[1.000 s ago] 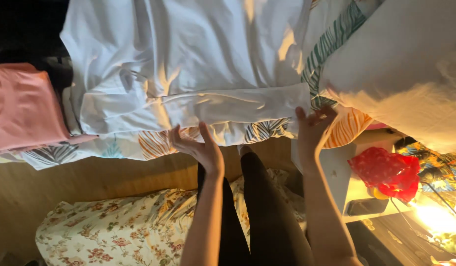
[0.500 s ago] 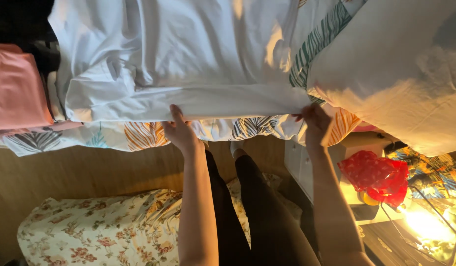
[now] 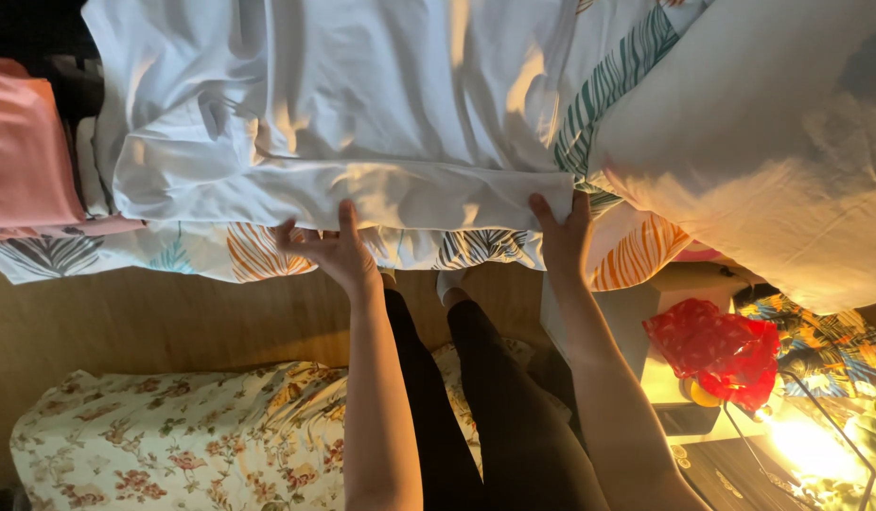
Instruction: The person folds a pink t-shirt and places it on a stack of other folded clothes on a bed. They then pick up a white t-shirt, smooth it out, and fold it by hand, placing it on top of the existing pile.
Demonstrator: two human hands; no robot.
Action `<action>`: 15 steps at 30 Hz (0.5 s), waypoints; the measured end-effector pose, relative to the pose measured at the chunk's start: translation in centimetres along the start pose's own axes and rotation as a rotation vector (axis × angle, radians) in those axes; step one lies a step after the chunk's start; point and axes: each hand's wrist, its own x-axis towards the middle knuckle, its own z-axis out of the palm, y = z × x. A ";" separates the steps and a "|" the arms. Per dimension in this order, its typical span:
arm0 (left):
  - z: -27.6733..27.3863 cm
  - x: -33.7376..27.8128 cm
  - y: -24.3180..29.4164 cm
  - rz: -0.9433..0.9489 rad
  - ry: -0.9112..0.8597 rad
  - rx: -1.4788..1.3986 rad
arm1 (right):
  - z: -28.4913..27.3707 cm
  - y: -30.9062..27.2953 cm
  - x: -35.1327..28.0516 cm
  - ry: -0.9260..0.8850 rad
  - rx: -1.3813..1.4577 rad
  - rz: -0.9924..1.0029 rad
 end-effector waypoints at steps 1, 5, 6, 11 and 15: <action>-0.9 0.2 -1.7 0.002 0.002 -0.001 | -0.3 -0.6 -0.1 -0.002 0.001 -0.002; -1.2 -0.7 0.5 -0.119 -0.272 0.020 | -2.2 -1.8 -0.4 0.061 0.181 0.080; -0.6 -1.4 3.3 -0.067 -0.312 0.113 | -2.9 -1.7 -0.5 0.117 0.177 0.061; -2.0 -3.2 -0.4 0.174 -0.338 0.208 | -4.5 -0.9 -0.7 0.181 -0.155 0.015; -2.2 -3.5 1.5 -0.112 -0.276 0.185 | -3.0 -8.6 -2.4 0.307 -0.714 -0.671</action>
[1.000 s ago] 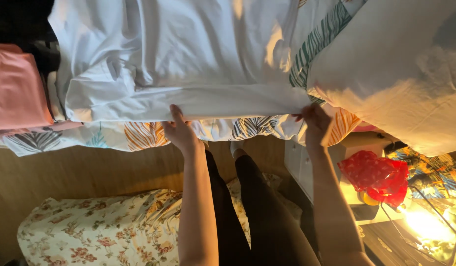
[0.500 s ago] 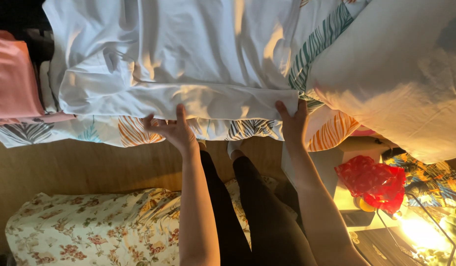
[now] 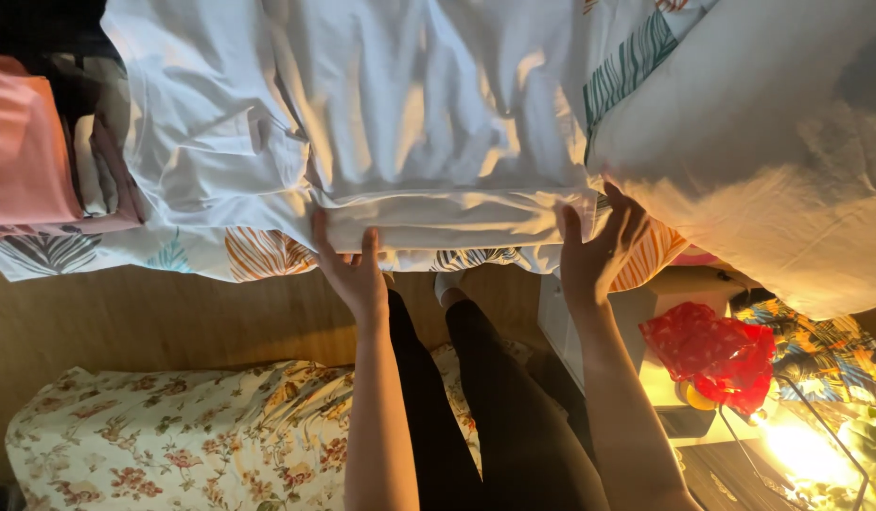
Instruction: The person folds a pink t-shirt and places it on a stack of other folded clothes on a bed. They then pick up a white t-shirt, smooth it out, and fold it by hand, placing it on top of the existing pile.
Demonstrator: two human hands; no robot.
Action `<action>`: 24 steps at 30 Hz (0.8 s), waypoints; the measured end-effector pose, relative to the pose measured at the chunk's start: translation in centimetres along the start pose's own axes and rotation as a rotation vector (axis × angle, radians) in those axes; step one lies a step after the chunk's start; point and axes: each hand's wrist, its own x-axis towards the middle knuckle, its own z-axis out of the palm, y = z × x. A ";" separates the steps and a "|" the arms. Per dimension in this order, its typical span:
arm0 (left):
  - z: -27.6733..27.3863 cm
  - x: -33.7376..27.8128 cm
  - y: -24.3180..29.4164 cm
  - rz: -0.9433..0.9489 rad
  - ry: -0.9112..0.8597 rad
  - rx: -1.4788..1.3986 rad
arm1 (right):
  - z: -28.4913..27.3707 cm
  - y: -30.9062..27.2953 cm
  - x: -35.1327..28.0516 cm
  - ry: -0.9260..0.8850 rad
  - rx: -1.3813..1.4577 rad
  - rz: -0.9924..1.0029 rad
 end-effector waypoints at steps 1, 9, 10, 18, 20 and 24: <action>-0.1 0.1 1.0 -0.001 0.002 0.003 | 0.8 0.3 -0.2 -0.002 0.002 0.001; 0.1 1.9 1.3 0.359 0.305 0.664 | 7.4 -3.0 -0.7 -0.309 0.441 -0.077; 0.5 2.4 0.6 0.355 0.309 0.669 | 7.6 -3.8 -0.6 -0.315 0.445 -0.078; 1.8 6.3 -2.2 0.526 -0.161 1.179 | 8.9 -4.7 -1.0 -0.570 0.070 -0.325; 0.6 5.8 -1.4 0.569 -0.153 1.014 | 9.0 -5.0 -1.1 -0.560 0.033 -0.328; -3.7 7.0 -0.9 0.631 0.093 0.711 | 9.7 -6.7 -1.7 -0.378 0.005 -0.305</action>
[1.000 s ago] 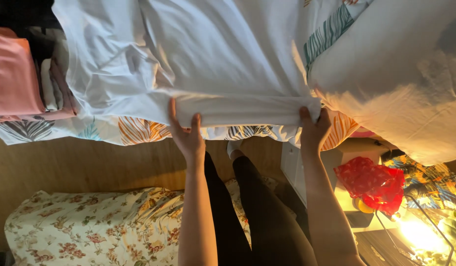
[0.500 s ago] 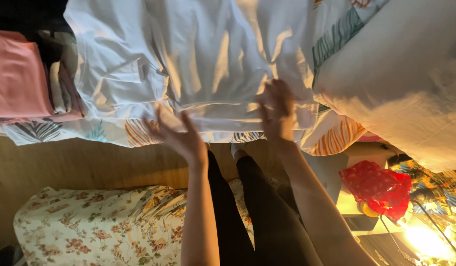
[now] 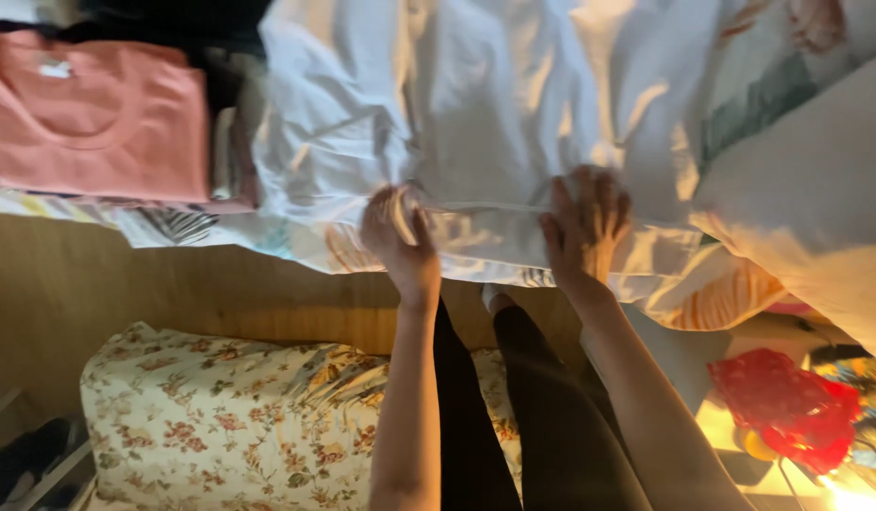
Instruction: The person folds a pink t-shirt and places it on a stack of other folded clothes on a bed. They then pick up a white t-shirt, smooth it out, and fold it by hand, placing it on top of the existing pile.
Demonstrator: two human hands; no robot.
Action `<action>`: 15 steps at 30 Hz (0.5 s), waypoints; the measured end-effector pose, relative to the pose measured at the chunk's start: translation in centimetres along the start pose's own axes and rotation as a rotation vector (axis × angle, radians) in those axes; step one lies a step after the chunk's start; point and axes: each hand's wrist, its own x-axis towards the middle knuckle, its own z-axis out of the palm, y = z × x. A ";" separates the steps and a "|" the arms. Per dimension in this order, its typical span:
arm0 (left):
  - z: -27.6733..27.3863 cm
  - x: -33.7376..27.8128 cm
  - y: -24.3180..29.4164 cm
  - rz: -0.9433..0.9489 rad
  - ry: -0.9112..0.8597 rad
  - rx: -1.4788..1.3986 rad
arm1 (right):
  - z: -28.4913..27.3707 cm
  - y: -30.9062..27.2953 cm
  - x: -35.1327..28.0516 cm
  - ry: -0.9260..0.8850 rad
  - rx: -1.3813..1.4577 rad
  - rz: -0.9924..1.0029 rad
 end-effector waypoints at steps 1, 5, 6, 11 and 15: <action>-0.4 0.3 -1.5 -0.005 0.004 0.006 | 0.4 -0.9 0.2 -0.003 0.005 -0.007; -2.2 2.0 -6.8 -0.575 0.340 -0.374 | 1.8 -5.4 1.6 0.069 0.142 -0.051; -2.9 2.6 -8.0 -0.653 0.315 -0.490 | 2.3 -6.9 2.1 0.064 0.233 -0.051; -6.0 6.4 -9.2 -0.759 0.176 -0.398 | 4.9 -12.2 4.1 0.007 0.296 -0.130; -8.1 7.6 -11.3 -0.747 0.110 -0.323 | 7.4 -12.1 3.9 0.031 0.213 -0.127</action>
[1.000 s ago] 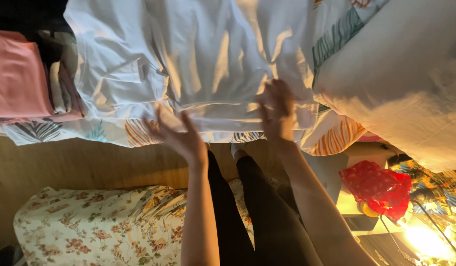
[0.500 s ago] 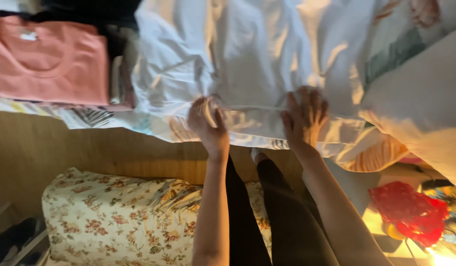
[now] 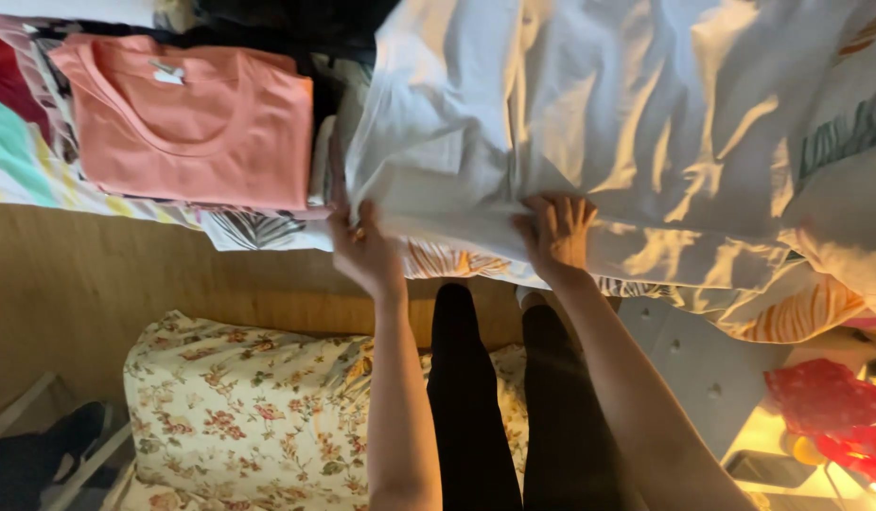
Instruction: The person folds a pink t-shirt and places it on a stack of other folded clothes on a bed. They then pick up a white t-shirt, smooth it out, and fold it by hand, placing it on top of the existing pile.
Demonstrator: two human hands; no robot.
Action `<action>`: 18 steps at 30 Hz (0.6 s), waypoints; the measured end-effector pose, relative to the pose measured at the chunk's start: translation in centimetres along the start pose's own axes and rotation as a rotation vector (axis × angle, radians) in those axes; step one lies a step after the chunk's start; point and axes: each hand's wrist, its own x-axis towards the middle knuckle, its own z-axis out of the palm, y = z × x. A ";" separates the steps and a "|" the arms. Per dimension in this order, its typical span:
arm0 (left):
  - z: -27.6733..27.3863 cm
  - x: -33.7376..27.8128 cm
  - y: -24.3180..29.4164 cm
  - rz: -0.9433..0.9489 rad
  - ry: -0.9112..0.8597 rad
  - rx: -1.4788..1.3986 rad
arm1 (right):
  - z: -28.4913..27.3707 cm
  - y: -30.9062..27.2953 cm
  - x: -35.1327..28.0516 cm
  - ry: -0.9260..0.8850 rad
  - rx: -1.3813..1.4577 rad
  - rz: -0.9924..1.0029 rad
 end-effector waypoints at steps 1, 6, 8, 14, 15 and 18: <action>-0.5 0.4 -0.2 0.004 -0.001 -0.002 | 0.3 0.2 -0.1 0.005 -0.001 0.000; -1.8 0.9 -0.7 0.022 -0.036 0.115 | 1.0 0.9 -0.8 -0.025 0.015 0.049; -1.4 0.7 -1.5 0.311 0.065 0.185 | -0.3 -0.6 0.1 -0.028 0.068 0.106; -0.3 1.0 4.2 0.885 -0.176 0.287 | -1.9 -6.4 4.2 0.142 0.138 0.162; -0.3 1.1 5.8 0.886 -0.349 0.277 | -1.9 -7.4 4.9 0.159 0.150 0.132; 1.5 1.6 7.3 0.577 -0.537 0.374 | -0.8 -9.7 6.6 0.063 0.470 0.470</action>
